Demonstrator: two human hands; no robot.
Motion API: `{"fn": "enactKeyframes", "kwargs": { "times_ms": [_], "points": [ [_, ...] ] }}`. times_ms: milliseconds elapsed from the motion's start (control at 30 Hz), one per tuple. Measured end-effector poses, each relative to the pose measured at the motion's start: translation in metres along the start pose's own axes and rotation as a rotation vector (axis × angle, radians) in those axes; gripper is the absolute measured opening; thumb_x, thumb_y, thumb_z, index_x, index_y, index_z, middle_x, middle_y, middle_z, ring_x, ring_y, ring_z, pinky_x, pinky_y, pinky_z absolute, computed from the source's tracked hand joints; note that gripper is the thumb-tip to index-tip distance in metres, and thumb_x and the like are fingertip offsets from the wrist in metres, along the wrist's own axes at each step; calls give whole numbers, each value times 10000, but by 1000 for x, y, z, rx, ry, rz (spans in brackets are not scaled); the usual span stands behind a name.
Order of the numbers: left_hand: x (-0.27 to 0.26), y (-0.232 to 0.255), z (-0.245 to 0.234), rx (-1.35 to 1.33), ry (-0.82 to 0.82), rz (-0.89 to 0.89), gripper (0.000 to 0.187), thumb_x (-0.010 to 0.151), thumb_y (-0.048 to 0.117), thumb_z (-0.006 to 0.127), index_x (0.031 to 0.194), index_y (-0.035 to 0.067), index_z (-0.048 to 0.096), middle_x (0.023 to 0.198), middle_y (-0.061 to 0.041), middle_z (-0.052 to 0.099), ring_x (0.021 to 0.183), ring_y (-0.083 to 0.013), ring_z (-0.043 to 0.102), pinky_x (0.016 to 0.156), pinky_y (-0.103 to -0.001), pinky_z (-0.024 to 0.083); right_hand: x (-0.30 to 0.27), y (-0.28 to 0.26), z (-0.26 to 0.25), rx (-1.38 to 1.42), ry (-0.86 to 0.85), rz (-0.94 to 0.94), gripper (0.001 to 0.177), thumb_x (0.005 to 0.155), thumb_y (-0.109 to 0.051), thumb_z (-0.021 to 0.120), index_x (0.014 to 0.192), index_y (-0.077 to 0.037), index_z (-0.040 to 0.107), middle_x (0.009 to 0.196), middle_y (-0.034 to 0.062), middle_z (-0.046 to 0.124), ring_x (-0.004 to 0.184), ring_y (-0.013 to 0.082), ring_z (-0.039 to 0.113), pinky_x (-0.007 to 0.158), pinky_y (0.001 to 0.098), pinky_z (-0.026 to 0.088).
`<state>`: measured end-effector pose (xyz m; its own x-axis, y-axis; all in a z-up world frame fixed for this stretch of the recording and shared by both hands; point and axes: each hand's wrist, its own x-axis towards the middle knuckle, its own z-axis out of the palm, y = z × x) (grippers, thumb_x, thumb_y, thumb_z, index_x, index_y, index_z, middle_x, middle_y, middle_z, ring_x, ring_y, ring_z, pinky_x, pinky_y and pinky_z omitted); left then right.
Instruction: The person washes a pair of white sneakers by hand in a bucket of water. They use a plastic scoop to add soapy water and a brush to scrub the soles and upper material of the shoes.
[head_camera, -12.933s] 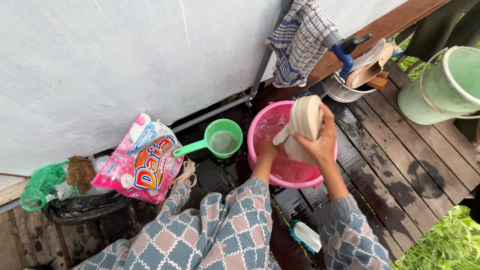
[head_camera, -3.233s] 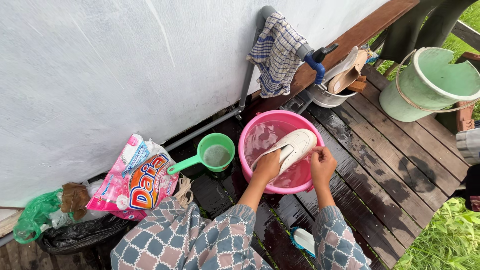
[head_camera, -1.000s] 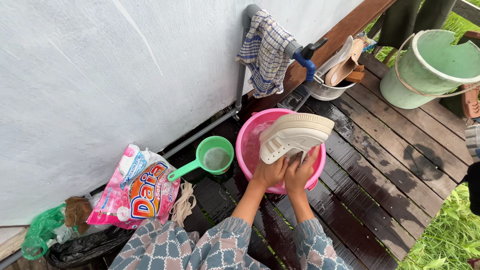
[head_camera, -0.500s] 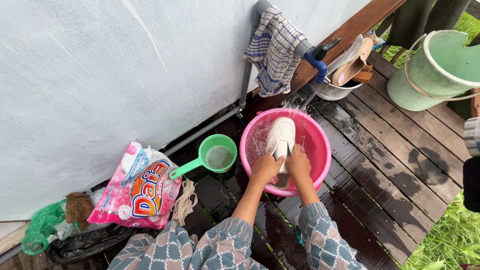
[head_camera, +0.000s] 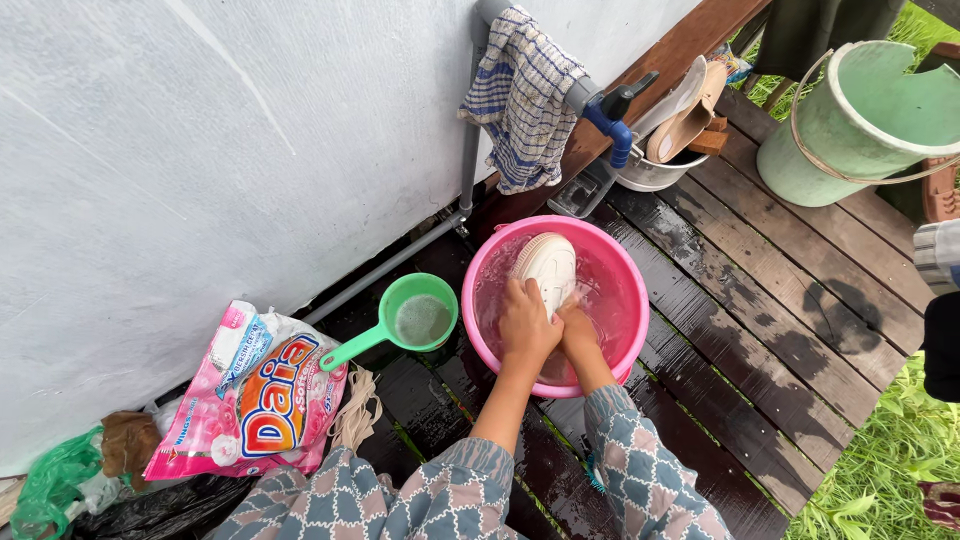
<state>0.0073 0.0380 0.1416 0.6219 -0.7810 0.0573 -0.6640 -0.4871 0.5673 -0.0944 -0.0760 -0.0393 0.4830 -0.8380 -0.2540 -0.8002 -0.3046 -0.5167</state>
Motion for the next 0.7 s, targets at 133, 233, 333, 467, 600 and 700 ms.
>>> {"fn": "enactKeyframes", "kwargs": {
  "times_ms": [133, 233, 333, 467, 600, 700],
  "points": [
    [4, -18, 45, 31, -12, -46, 553, 767, 142, 773, 1214, 3, 480, 1258, -231, 516, 1093, -390, 635, 902, -449, 575, 5, 4, 8, 59, -73, -32, 786, 915, -297, 611, 1489, 76, 222, 1191, 348, 638, 1133, 454, 642, 956, 487, 513],
    [19, -55, 92, -27, -196, -184, 862, 663, 53, 788, 1406, -10, 354, 1418, -327, 436, 1124, -420, 623, 885, -467, 562, 8, -2, 10, 107, -158, 0, 941, 866, -339, 773, 1443, 132, 196, 1186, 367, 620, 1174, 448, 620, 982, 476, 499],
    [38, -88, 130, 83, -450, -293, 836, 984, 74, 538, 1713, 64, 130, 1278, -240, 692, 1122, -379, 709, 921, -462, 582, 6, -7, 11, 47, -162, 2, 860, 856, -290, 752, 1419, 120, 247, 1155, 359, 631, 1141, 449, 632, 964, 483, 509],
    [53, -105, 153, 104, -571, -475, 400, 955, 189, 600, 1332, 58, 604, 1324, -186, 642, 1190, -347, 653, 952, -468, 563, -5, -1, 13, -133, -138, -30, 707, 836, -192, 709, 1372, 96, 348, 1094, 344, 655, 1076, 452, 657, 928, 497, 527],
    [47, -113, 164, 141, -479, -337, 307, 940, 160, 592, 1198, 37, 704, 1254, -193, 676, 1143, -358, 679, 920, -462, 583, -10, -3, 8, -285, -70, -74, 576, 817, -94, 666, 1325, 73, 450, 1033, 328, 678, 1011, 456, 682, 891, 511, 545],
    [40, -113, 158, 115, -338, -131, 256, 926, 101, 574, 1109, 22, 735, 1131, -231, 720, 1065, -404, 704, 887, -491, 576, -18, -21, -14, -296, 51, -105, 505, 802, -20, 634, 1289, 55, 526, 987, 316, 695, 962, 458, 700, 864, 521, 559]
  ]
}}
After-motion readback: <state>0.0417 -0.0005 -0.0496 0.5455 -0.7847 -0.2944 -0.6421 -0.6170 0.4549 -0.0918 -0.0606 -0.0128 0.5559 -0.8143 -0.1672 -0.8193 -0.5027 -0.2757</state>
